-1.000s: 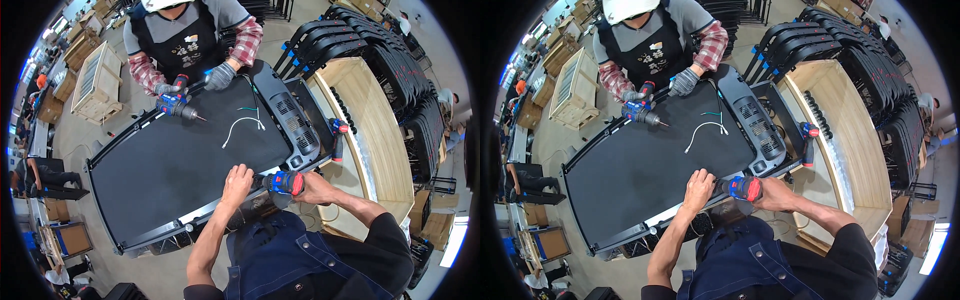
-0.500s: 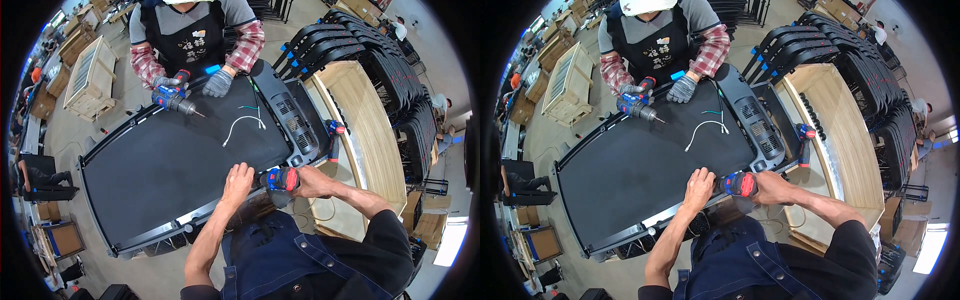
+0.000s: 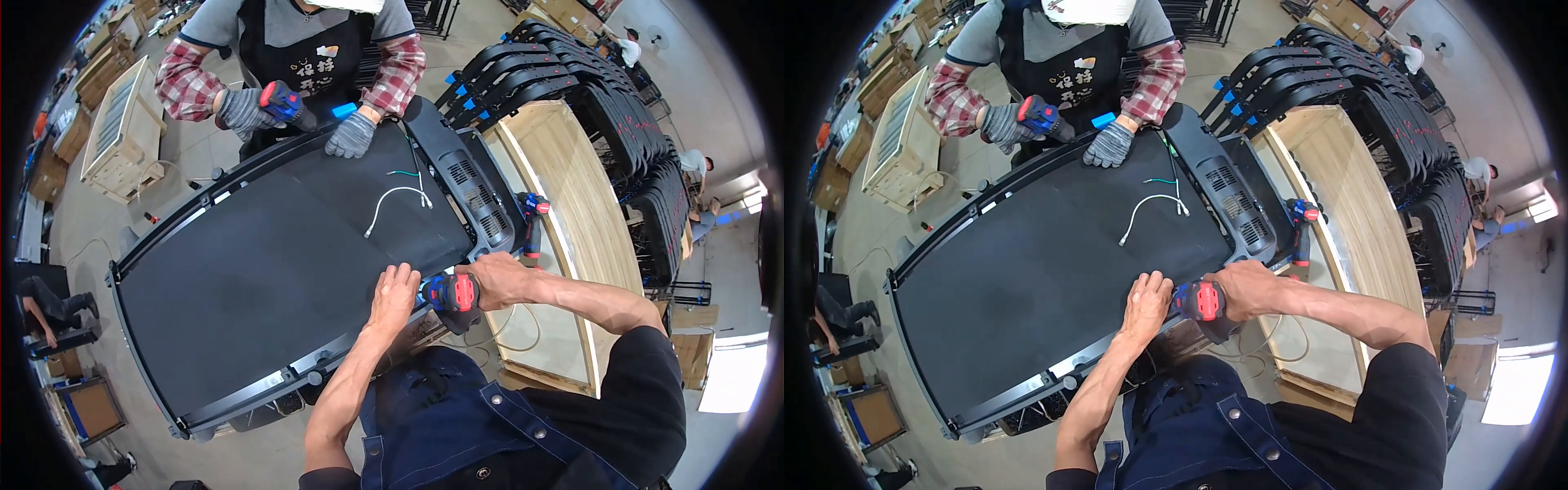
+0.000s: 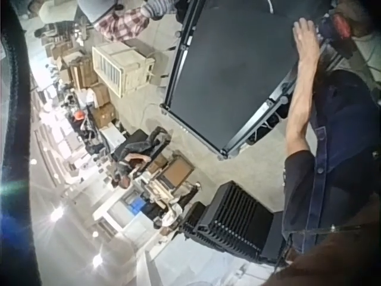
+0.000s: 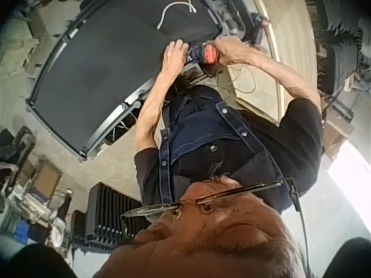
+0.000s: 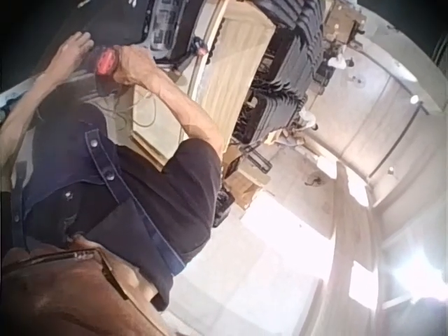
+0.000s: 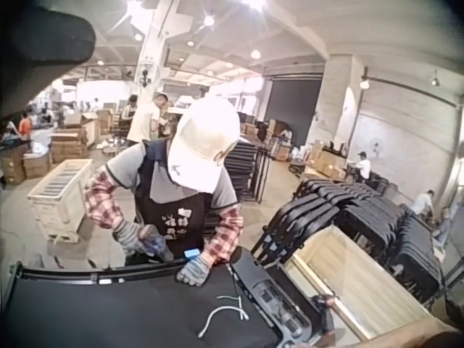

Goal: Assembling treadmill frames and components using various power tools on a factory floor.

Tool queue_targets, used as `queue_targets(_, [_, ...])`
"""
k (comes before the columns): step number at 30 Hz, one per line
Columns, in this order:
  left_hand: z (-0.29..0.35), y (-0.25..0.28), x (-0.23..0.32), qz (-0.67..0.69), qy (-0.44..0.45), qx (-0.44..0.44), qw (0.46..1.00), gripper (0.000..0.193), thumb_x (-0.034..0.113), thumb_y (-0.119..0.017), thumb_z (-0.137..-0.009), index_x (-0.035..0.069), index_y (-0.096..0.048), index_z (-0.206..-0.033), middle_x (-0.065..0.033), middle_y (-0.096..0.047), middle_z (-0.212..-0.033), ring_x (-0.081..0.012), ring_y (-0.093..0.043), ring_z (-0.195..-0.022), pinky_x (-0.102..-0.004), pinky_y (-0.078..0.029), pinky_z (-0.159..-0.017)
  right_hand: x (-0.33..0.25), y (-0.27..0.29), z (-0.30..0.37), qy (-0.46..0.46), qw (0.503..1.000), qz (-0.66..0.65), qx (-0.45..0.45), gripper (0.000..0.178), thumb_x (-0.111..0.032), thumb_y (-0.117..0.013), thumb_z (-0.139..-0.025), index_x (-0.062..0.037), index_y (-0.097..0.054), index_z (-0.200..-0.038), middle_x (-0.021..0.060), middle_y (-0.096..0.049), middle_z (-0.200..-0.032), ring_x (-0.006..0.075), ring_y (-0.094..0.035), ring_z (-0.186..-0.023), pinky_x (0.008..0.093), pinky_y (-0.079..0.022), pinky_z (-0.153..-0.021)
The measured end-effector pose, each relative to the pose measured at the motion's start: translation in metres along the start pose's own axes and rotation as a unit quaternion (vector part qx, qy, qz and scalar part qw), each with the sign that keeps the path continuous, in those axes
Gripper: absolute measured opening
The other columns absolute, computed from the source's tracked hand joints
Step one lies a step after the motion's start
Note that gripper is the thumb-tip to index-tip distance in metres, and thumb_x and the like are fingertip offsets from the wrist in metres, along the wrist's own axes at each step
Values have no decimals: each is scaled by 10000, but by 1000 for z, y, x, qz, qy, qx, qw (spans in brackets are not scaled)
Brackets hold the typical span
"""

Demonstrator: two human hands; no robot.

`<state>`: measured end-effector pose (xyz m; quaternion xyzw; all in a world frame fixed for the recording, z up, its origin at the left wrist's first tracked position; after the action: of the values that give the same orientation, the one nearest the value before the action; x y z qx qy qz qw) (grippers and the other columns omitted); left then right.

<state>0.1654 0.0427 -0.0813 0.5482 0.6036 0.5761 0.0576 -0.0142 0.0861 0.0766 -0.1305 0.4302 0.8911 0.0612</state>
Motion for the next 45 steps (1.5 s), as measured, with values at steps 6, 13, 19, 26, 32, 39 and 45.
queue_targets(6, [1,-2,-3,25,1,33,999,100,24,-644,-798,52,-555,-835,-118,-510,-879,-317,-558,-872,-444,-507,-767,-10,-3,-4,-48,998,42,-20,417,-115,-745,-693,-65,-645,-1094,187,-704,-796,415,-695,-834,508,-532,-714])
queue_targets(13, [18,34,25,29,23,108,993,156,21,-687,-818,41,-642,-966,-118,-596,-966,-331,-597,-917,-440,-513,-787,5,4,0,50,997,2,-56,520,-83,-713,-707,-51,-647,-1221,220,-713,-895,415,-687,-905,491,-528,-793])
queue_targets(19, [181,-29,39,90,283,-19,955,160,155,-648,-934,67,-658,-1067,-182,-662,-1033,-409,-678,-817,-504,-562,-738,20,-16,47,77,989,-116,39,502,-66,-713,-682,-67,-647,-1180,214,-710,-900,430,-677,-884,494,-527,-753])
queue_targets(26, [273,-154,-27,-75,476,-160,861,301,201,-726,-859,92,-605,-1113,-236,-614,-1085,-431,-668,-997,-520,-586,-758,49,-92,58,78,976,-201,-37,454,-201,-797,-772,-56,-644,-1174,212,-714,-952,429,-681,-902,480,-542,-808])
queue_targets(32, [286,-155,-46,-6,490,-105,865,126,164,-750,-821,72,-673,-857,-222,-687,-944,-419,-705,-881,-514,-567,-703,57,-123,65,61,973,-218,-54,459,-234,-803,-782,-47,-646,-1171,211,-718,-928,432,-681,-905,478,-543,-823])
queue_targets(39, [296,-134,-28,120,574,94,804,162,203,-782,-853,60,-736,-913,-147,-741,-906,-302,-728,-801,-417,-577,-702,61,-145,49,87,966,-233,-75,463,-274,-831,-772,-21,-640,-1111,213,-712,-889,428,-680,-869,467,-537,-802])
queue_targets(45, [219,-91,51,775,457,284,332,142,188,-684,-984,93,-678,-1089,-68,-729,-977,-200,-712,-857,-307,-619,-754,51,-156,42,120,925,-355,-59,473,-242,-852,-770,13,-632,-1101,172,-711,-890,291,-670,-806,403,-536,-815])
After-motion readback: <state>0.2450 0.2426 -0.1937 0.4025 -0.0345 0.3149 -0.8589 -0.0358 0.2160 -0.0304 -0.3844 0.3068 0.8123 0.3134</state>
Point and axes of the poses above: each hand's wrist, its own z-axis away from the middle knuckle, its own y-axis out of the back of the hand, x = y × z, the point moved 2 cm from there along -z, towards the middle knuckle
